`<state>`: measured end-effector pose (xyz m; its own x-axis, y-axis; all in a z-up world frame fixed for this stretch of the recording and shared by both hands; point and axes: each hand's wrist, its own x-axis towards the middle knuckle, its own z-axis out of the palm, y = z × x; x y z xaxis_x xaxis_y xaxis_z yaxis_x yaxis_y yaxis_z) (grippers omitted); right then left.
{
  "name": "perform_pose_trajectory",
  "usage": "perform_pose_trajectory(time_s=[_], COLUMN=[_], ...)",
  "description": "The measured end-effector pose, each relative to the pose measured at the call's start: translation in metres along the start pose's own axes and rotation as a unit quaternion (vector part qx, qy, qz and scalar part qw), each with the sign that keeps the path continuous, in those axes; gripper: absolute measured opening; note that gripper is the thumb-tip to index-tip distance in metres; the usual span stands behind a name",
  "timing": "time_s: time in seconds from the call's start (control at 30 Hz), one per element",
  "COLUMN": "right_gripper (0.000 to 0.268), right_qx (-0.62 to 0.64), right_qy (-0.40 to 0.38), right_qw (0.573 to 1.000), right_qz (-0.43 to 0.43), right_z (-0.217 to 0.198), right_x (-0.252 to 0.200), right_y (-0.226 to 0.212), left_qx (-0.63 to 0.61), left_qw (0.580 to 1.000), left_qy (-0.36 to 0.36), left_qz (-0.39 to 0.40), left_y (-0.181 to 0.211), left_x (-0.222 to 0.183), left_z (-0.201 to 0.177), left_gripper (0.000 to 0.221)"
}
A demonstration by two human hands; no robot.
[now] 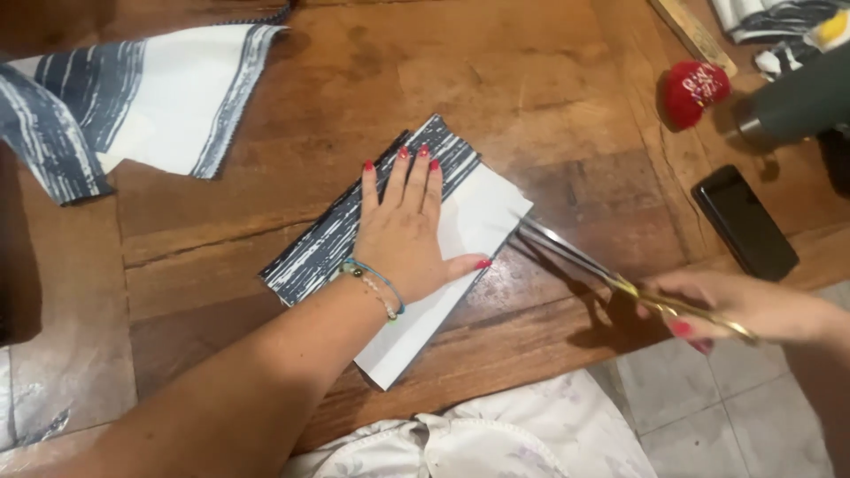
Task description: Fold and glue fabric pieces to assemble a product using a hot glue gun and scissors.
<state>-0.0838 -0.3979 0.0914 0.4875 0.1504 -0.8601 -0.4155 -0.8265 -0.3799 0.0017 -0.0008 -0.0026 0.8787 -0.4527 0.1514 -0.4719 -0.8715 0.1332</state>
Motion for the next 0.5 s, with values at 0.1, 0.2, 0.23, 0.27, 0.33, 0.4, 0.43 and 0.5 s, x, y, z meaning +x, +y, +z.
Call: perform_pose_trajectory(time_s=[0.1,0.2,0.23,0.27,0.33,0.4,0.43,0.5], right_gripper=[0.064,0.065,0.065,0.065,0.067,0.072,0.079,0.074], right_qx=[0.022,0.043,0.054,0.057,0.016,0.049,0.080,0.094], right_qy=[-0.003,0.028,0.038,0.038,0.041,0.058,0.075,0.086], right_qw=[0.997,0.997,0.997,0.997,0.999,0.996,0.991,0.990], right_qz=[0.072,0.059,0.026,0.029,0.020,0.053,0.083,0.065], right_z=[0.008,0.019,0.022,0.021,0.019,0.020,0.020,0.019], right_x=[-0.005,0.003,0.005,0.007,0.011,0.007,0.005,0.007], right_y=[-0.012,-0.028,-0.030,-0.032,-0.035,-0.046,-0.052,-0.048], left_qx=[0.011,0.016,0.019,0.017,0.012,0.010,0.011,0.007], left_qw=[1.000,1.000,1.000,1.000,1.000,1.000,1.000,1.000], left_qy=[-0.014,-0.005,0.005,0.003,0.004,0.002,0.002,0.003], left_qz=[-0.006,-0.004,-0.002,0.001,-0.001,-0.004,-0.009,-0.010], left_y=[0.001,0.001,0.002,0.001,0.001,0.002,0.001,0.000], left_x=[-0.001,-0.002,-0.002,-0.002,-0.002,-0.002,-0.002,-0.001], left_z=[0.001,0.001,0.001,0.001,0.001,0.001,0.001,0.002], left_gripper=[0.132,0.133,0.134,0.134,0.134,0.135,0.136,0.136])
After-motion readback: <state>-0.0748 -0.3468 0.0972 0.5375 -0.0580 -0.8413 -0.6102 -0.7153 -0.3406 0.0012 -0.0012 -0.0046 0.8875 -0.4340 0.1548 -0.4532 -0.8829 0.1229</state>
